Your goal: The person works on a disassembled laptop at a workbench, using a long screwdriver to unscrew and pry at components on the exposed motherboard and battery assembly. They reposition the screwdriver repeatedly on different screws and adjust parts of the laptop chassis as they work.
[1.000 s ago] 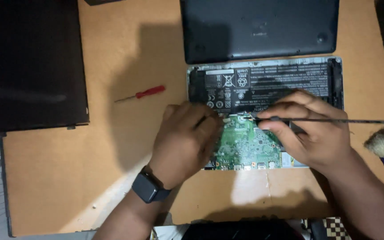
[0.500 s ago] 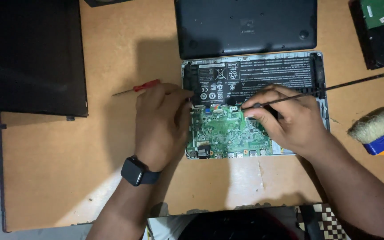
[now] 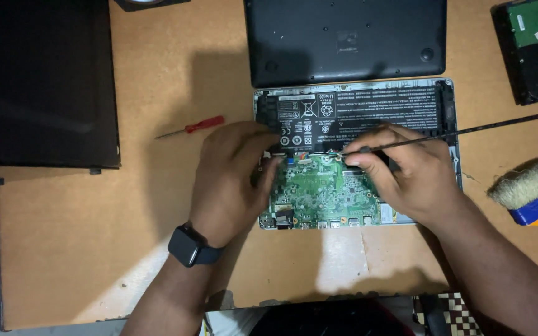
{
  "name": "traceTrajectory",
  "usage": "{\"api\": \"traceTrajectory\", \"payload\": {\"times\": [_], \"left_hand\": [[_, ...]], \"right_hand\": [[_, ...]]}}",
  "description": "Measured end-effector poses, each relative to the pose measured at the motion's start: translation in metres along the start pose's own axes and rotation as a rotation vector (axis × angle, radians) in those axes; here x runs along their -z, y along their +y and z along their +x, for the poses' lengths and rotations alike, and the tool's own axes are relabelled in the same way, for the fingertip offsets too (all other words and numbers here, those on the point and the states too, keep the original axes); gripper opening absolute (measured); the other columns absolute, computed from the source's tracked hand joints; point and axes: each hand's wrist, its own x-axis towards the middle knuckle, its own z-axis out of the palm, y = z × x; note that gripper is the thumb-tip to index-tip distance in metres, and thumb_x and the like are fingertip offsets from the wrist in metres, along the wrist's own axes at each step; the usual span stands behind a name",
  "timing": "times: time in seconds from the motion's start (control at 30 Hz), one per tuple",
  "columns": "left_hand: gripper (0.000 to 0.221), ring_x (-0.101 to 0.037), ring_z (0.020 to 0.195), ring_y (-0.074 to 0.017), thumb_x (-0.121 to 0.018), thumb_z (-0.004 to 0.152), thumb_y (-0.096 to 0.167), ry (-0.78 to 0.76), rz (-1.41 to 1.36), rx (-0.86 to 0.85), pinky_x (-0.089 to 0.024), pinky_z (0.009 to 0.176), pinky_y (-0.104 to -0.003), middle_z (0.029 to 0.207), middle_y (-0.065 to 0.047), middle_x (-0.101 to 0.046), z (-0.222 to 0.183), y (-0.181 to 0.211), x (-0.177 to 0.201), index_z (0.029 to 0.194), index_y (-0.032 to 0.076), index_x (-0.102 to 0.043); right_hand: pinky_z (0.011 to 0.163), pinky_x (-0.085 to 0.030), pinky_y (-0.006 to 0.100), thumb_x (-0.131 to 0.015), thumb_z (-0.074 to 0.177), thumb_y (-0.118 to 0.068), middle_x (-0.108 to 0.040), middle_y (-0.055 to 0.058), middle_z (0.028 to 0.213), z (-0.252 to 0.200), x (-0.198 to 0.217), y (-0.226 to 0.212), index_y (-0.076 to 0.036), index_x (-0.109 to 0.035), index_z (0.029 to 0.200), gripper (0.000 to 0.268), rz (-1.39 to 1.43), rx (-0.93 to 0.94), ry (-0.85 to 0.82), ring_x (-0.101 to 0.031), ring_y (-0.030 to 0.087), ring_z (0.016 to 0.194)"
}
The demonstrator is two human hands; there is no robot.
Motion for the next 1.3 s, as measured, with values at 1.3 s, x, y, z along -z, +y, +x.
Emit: {"api": "traceTrajectory", "payload": {"times": [1.3], "left_hand": [[0.015,-0.062,0.119,-0.0382,-0.059,0.104,0.016,-0.001,-0.079,-0.038,-0.034,0.114,-0.066,0.114,-0.014,-0.063,0.005,0.034,-0.019,0.108,0.003,-0.066]], "right_hand": [[0.075,-0.058,0.026,-0.073,0.096,-0.010,-0.077,0.009,0.092,0.000,0.006,-0.015,-0.002,-0.075,0.098,0.008,0.111,-0.249,0.020,-0.074,0.017,0.080]]}}
